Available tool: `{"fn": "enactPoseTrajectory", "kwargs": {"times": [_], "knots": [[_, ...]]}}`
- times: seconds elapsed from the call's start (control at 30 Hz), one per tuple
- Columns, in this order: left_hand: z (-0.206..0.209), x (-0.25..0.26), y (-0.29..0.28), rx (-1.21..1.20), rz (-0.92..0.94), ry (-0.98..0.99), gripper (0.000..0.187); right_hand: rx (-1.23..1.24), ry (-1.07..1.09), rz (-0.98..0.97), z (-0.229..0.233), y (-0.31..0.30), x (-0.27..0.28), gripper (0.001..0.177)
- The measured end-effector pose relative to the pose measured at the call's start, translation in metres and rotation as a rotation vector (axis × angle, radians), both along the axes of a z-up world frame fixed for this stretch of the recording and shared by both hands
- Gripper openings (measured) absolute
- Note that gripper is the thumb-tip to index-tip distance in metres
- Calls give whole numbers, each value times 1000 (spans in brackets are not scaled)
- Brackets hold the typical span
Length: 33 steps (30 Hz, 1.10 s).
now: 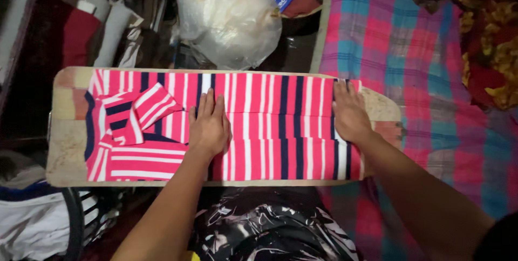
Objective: The person folds a striped t-shirt and then a white t-shirt on a board.
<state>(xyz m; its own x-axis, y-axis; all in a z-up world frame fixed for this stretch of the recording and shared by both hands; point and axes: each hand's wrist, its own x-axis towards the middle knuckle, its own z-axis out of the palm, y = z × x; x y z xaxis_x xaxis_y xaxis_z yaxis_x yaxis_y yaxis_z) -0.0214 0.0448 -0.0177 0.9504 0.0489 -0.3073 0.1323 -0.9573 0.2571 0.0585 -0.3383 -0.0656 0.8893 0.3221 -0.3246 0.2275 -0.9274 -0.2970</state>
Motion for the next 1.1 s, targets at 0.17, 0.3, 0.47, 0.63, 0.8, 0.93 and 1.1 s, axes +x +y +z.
{"fn": "enactPoseTrajectory", "kwargs": {"times": [0.17, 0.3, 0.47, 0.63, 0.8, 0.93, 1.1], "knots": [[10, 1, -41, 69, -125, 163, 64, 8, -80, -116, -30, -42, -7, 62], [20, -1, -80, 97, -193, 179, 64, 343, -388, 143, -39, 6, -4, 49], [24, -5, -114, 18, -270, 248, 75, 288, -151, 234, 10, 109, -16, 56], [25, -12, -120, 29, -279, 261, 74, 170, -2, 201, 17, 98, -25, 58], [20, -14, -104, 62, -262, 241, 73, 176, -44, 100, -4, 4, -27, 62], [12, -16, -82, 39, -146, 176, 69, 65, -22, -2, -3, -54, -36, 64], [11, -29, -41, 24, -45, -7, 64, 71, -67, -132, 4, -53, -41, 62]]}}
